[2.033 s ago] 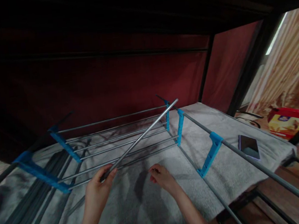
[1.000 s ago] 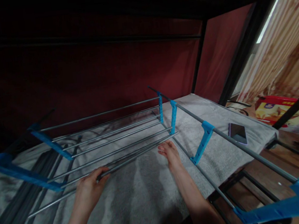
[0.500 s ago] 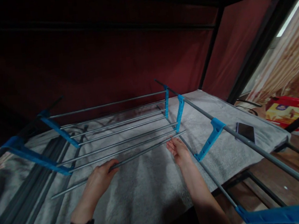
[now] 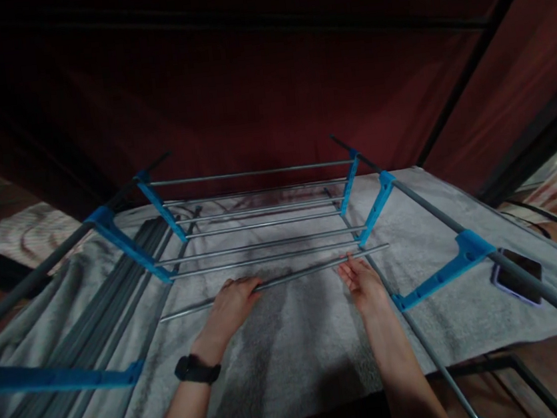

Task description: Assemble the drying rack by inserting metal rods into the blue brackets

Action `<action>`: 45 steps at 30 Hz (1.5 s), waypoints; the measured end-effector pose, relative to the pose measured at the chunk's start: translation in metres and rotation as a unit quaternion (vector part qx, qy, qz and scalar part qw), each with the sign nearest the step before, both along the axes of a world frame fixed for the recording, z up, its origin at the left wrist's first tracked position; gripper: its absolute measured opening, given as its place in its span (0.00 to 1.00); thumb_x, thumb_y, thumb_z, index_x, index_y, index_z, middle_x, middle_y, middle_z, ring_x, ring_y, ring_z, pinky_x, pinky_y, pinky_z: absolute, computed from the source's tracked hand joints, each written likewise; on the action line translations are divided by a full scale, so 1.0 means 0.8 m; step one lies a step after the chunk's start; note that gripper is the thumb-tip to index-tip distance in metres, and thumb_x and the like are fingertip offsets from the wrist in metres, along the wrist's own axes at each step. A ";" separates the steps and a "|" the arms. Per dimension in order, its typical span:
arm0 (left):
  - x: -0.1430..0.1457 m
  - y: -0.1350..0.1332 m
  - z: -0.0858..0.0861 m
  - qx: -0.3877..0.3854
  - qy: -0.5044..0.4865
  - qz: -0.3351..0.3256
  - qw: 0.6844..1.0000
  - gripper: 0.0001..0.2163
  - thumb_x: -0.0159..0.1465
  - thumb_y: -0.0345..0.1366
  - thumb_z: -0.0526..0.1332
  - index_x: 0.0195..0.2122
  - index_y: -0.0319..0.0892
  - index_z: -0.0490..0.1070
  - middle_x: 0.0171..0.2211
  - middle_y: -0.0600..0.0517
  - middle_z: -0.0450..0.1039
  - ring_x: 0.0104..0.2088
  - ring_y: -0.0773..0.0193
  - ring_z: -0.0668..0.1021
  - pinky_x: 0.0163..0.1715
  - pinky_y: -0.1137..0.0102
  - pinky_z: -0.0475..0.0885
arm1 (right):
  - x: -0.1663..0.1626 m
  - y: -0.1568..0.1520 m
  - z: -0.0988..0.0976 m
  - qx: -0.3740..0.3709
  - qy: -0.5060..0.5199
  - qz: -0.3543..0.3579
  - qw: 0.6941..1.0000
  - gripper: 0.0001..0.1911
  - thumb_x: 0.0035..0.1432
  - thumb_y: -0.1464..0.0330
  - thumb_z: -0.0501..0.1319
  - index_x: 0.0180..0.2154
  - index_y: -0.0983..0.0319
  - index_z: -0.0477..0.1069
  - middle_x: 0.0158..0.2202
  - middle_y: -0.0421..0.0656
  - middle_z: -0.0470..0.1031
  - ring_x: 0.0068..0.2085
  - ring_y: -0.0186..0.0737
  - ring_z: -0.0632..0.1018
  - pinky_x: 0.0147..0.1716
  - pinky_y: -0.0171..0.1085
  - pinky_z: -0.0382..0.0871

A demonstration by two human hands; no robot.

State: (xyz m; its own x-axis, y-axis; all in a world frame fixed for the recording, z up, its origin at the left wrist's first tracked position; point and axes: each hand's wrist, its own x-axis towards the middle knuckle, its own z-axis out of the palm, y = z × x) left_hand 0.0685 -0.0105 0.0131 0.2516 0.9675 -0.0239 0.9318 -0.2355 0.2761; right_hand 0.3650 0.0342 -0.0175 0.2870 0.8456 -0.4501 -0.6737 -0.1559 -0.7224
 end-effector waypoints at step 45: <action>0.039 -0.005 -0.019 0.039 -0.001 -0.028 0.999 0.15 0.73 0.43 0.52 0.47 0.43 0.76 0.43 0.44 0.81 0.47 0.55 0.81 0.55 0.60 0.68 | 0.005 0.004 -0.014 -0.072 -0.020 0.062 0.995 0.12 0.63 0.78 0.55 0.32 0.60 0.73 0.30 0.40 0.80 0.31 0.31 0.81 0.36 0.31 0.80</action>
